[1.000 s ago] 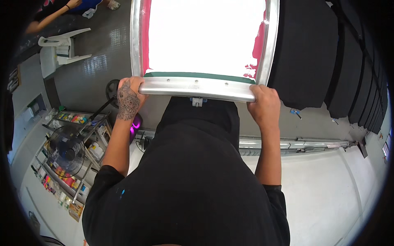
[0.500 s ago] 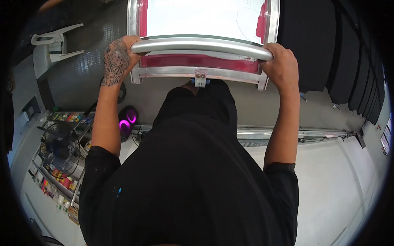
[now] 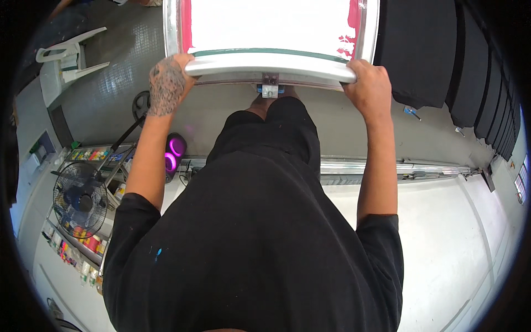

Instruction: Apply white ink to a screen printing frame and use a squeegee to print designs onto black t-shirts.

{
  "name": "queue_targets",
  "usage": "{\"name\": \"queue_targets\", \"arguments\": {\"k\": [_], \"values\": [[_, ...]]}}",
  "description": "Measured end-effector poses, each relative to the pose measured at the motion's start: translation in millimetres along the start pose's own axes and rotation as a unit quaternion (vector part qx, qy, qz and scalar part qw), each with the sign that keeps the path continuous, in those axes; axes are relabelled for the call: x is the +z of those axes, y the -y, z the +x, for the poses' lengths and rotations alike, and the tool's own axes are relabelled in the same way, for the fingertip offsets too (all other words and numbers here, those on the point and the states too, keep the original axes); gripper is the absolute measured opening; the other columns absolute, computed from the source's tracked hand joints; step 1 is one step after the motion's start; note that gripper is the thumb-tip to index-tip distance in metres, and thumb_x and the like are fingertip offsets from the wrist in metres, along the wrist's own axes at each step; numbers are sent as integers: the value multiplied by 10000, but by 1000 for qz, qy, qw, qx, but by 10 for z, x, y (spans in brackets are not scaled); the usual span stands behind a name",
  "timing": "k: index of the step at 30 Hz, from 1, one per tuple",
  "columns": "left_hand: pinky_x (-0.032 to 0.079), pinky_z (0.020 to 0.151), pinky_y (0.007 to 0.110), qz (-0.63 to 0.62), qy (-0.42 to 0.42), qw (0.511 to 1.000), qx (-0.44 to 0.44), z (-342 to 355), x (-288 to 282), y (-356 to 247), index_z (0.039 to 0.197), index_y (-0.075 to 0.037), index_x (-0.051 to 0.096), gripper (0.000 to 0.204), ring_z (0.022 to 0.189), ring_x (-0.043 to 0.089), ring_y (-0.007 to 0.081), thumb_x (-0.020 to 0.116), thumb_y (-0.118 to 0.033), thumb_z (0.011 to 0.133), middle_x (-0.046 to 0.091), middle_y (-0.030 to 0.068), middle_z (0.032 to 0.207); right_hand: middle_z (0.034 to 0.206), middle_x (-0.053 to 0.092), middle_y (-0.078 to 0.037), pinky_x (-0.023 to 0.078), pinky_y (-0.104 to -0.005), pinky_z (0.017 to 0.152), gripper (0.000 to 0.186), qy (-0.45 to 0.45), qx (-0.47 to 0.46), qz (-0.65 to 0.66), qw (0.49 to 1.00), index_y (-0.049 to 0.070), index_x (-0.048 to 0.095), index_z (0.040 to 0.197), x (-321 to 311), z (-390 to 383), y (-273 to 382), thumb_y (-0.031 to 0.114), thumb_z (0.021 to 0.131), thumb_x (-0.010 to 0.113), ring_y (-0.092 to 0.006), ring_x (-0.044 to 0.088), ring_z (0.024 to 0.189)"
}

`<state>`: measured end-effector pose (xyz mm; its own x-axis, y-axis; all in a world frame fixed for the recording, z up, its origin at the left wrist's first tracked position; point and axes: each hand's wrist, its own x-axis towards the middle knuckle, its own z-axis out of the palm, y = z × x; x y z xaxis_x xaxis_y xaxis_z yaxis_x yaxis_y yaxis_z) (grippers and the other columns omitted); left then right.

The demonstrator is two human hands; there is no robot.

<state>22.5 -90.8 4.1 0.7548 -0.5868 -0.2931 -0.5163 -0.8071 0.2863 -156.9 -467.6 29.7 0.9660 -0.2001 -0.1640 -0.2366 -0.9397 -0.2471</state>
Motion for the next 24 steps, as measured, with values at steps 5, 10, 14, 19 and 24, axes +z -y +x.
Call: {"name": "queue_targets", "arguments": {"k": [5, 10, 14, 19, 24], "values": [[565, 833, 444, 15, -131, 989, 67, -151, 230, 89, 985, -65, 714, 224, 918, 699, 350, 689, -13, 769, 729, 150, 943, 934, 716, -99, 489, -401, 839, 346, -17, -10, -27, 999, 86, 711, 947, 95, -163, -12, 33, 609, 763, -323, 656, 852], [563, 838, 461, -13, -158, 986, 57, -364, 399, 98, 956, -28, 721, 179, 921, 694, 363, 662, -107, 806, 727, 171, 941, 882, 694, -85, 432, -440, 850, 396, -54, -31, -22, 998, 98, 670, 917, 280, -301, -17, 53, 552, 818, -276, 662, 866], [545, 828, 464, -41, -147, 987, 45, -294, 333, 30, 942, -29, 674, 259, 939, 652, 362, 702, -90, 692, 672, 175, 951, 888, 702, -71, 425, -407, 830, 348, -51, 3, -4, 999, 95, 671, 907, 237, -295, 46, 61, 587, 803, -264, 664, 847], [560, 882, 454, -28, -125, 991, 37, -300, 298, 2, 966, -39, 711, 214, 1009, 677, 350, 714, -115, 765, 718, 158, 1026, 955, 729, -87, 429, -430, 825, 296, -19, 41, 14, 999, 82, 675, 936, 263, -297, 39, 93, 661, 783, -245, 694, 905], [552, 947, 469, -29, -204, 977, 61, -358, 512, 20, 1023, -30, 721, 268, 1066, 674, 359, 719, -98, 764, 719, 159, 1034, 1015, 747, -91, 430, -460, 883, 208, -121, 29, -49, 991, 70, 696, 953, 559, -423, 19, 138, 768, 760, -238, 710, 992]]}}
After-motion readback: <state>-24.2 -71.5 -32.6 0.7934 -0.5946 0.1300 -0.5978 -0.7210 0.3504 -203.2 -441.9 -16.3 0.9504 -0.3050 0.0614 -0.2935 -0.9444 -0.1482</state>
